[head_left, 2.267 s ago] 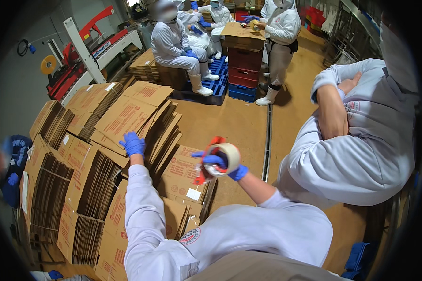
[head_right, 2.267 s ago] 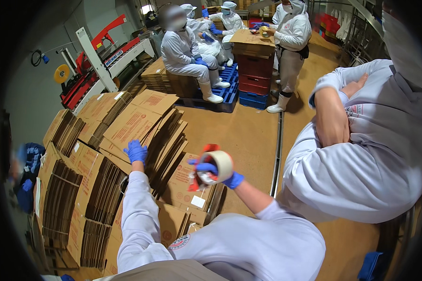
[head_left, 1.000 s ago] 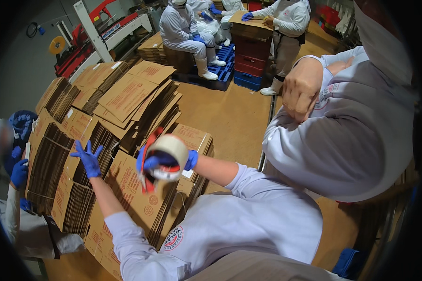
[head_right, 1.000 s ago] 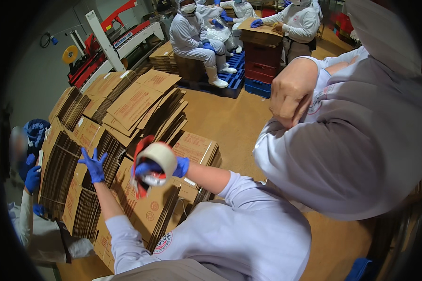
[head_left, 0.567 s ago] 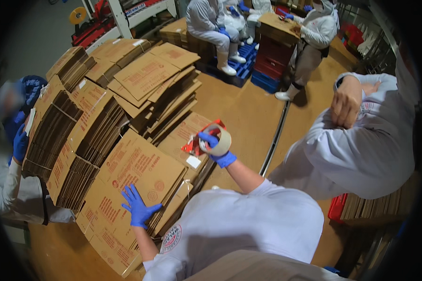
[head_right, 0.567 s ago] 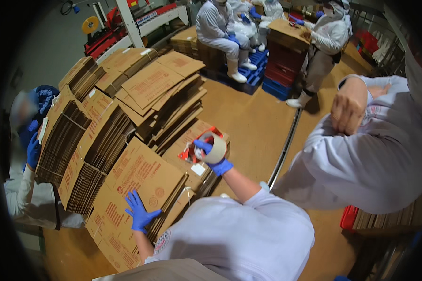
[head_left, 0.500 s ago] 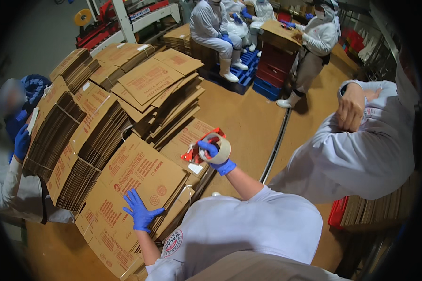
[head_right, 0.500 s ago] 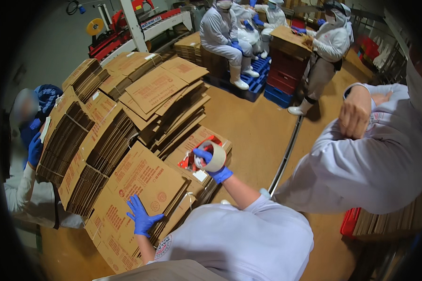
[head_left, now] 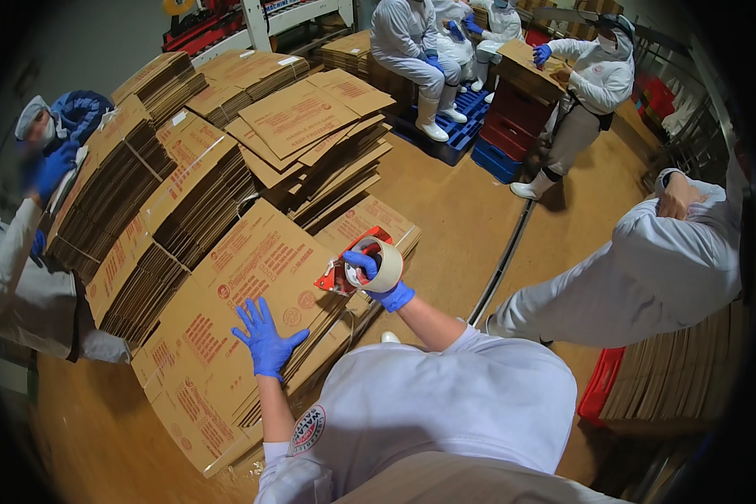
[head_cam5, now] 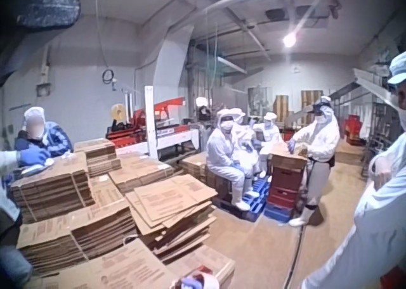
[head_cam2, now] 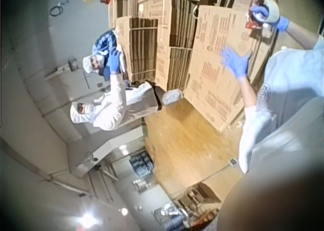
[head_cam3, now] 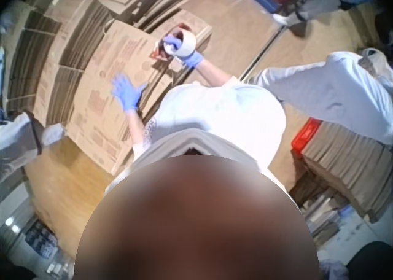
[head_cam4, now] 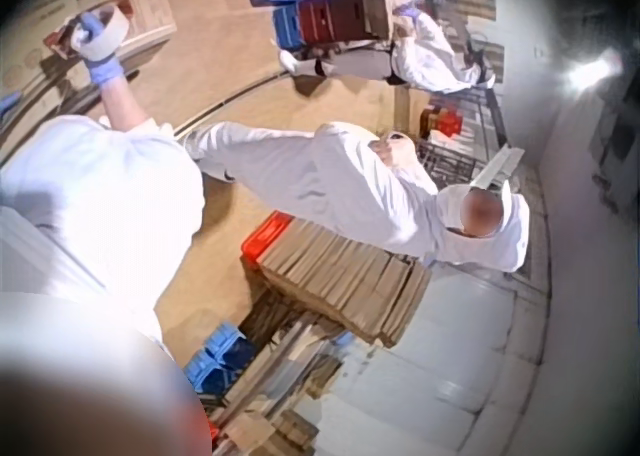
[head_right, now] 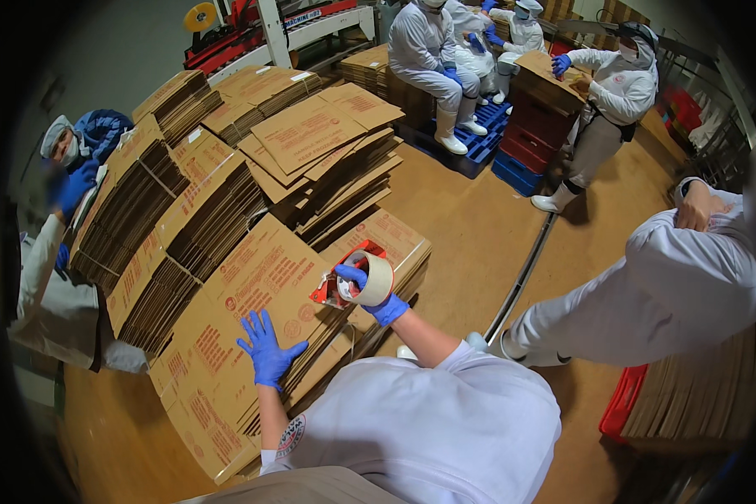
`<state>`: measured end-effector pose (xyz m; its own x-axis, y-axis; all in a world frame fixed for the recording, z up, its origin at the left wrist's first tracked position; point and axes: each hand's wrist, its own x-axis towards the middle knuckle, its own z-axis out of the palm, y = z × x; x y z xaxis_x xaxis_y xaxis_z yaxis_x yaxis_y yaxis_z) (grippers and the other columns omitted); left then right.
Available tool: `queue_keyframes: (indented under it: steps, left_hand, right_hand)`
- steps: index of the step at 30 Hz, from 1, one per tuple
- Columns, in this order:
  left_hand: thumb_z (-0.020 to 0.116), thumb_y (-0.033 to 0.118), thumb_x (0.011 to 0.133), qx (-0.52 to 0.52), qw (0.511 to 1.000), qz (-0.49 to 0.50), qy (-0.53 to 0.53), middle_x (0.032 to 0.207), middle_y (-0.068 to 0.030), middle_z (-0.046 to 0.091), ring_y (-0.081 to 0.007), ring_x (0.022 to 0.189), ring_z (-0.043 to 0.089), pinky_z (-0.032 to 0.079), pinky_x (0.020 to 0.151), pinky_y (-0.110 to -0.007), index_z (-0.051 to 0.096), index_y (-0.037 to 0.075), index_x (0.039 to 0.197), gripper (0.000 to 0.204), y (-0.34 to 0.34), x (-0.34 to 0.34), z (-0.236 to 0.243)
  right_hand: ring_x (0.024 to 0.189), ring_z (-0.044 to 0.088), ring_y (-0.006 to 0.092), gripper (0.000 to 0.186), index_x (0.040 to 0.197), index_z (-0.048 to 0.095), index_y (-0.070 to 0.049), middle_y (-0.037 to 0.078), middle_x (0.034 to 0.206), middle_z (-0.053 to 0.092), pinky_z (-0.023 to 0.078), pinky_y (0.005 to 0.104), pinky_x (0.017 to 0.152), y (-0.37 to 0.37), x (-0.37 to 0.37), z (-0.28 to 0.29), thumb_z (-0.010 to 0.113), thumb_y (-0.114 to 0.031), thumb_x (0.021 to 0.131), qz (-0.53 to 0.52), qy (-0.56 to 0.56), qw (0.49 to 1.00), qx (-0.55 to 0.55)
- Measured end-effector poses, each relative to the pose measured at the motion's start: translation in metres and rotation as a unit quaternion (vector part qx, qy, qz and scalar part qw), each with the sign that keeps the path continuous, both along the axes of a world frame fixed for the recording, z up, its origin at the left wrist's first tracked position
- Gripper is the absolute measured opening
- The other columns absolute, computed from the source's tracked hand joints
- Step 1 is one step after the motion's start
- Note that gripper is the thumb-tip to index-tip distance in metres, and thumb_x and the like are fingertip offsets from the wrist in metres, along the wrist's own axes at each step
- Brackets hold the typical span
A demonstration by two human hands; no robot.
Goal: The person tapes flat cardboard boxes using a handheld tape dispenser. They repeatedly pull tape, apply it across the box seams, and move the sealed boxes to a stack. Other workers in protective suits are visible in the background.
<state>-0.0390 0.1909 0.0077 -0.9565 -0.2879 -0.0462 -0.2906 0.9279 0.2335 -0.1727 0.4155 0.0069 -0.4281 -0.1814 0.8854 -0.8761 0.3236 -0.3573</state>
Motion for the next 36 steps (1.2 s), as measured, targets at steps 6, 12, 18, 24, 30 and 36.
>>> queue_keyframes:
  steps: [6,12,18,24,30,36]
  left_hand:
    - [0.062,0.062,0.054,-0.019,0.999,-0.013,0.045,0.139,-0.0174,0.008,-0.0327,0.129,-0.001,-0.004,0.096,-0.058,0.017,0.004,0.133,0.108,-0.008,0.004,-0.013]
    - [0.063,0.062,0.053,0.031,0.997,0.037,0.058,0.139,-0.0186,0.006,-0.0326,0.129,-0.001,-0.006,0.096,-0.057,0.012,0.001,0.133,0.113,-0.023,0.027,0.005]
    - [0.063,0.066,0.048,-0.004,0.997,0.058,0.044,0.138,-0.0215,0.006,-0.0345,0.128,0.0,-0.002,0.096,-0.058,0.012,-0.003,0.131,0.12,-0.025,0.062,-0.011]
    - [0.061,0.068,0.048,0.035,0.993,0.07,0.09,0.137,-0.0213,0.009,-0.0353,0.128,0.003,0.004,0.096,-0.059,0.014,-0.003,0.131,0.119,-0.036,0.083,0.005]
    - [0.057,0.07,0.05,-0.017,0.989,0.115,0.089,0.136,-0.0238,0.011,-0.0355,0.128,0.005,0.006,0.097,-0.058,0.014,-0.007,0.129,0.118,-0.053,0.12,-0.018]
    - [0.055,0.071,0.053,-0.013,0.984,0.149,0.099,0.133,-0.0274,0.015,-0.0374,0.126,0.01,0.008,0.099,-0.052,0.012,-0.012,0.127,0.12,-0.052,0.12,-0.014]
  right_hand:
    - [0.062,0.054,0.0225,0.029,0.083,0.061,-0.012,0.007,0.074,0.055,0.044,0.0316,0.054,0.0,0.004,0.011,0.06,-0.006,0.055,0.002,-0.01,1.0,-0.001]
    - [0.08,0.053,0.0257,0.04,0.105,0.055,-0.012,0.01,0.089,0.054,0.042,0.0337,0.072,-0.013,-0.012,0.007,0.056,-0.005,0.066,0.056,-0.075,0.99,0.101]
    - [0.073,0.058,0.0202,0.032,0.107,0.05,-0.01,0.01,0.092,0.056,0.048,0.0304,0.062,-0.099,-0.016,0.058,0.056,-0.011,0.076,0.167,0.075,0.971,0.157]
    - [0.081,0.058,0.0175,0.026,0.102,0.05,-0.002,0.009,0.093,0.057,0.049,0.0302,0.072,-0.191,0.02,0.065,0.048,-0.016,0.08,0.348,-0.088,0.931,0.065]
    - [0.087,0.057,0.0175,0.021,0.1,0.052,0.001,0.01,0.096,0.056,0.047,0.0282,0.08,-0.265,0.059,0.066,0.052,-0.004,0.079,0.595,-0.48,0.598,-0.239]
    - [0.08,0.057,0.015,0.016,0.094,0.056,-0.002,0.007,0.086,0.059,0.047,0.0267,0.073,-0.321,0.037,-0.04,0.047,-0.009,0.082,0.377,-0.314,0.865,0.101]
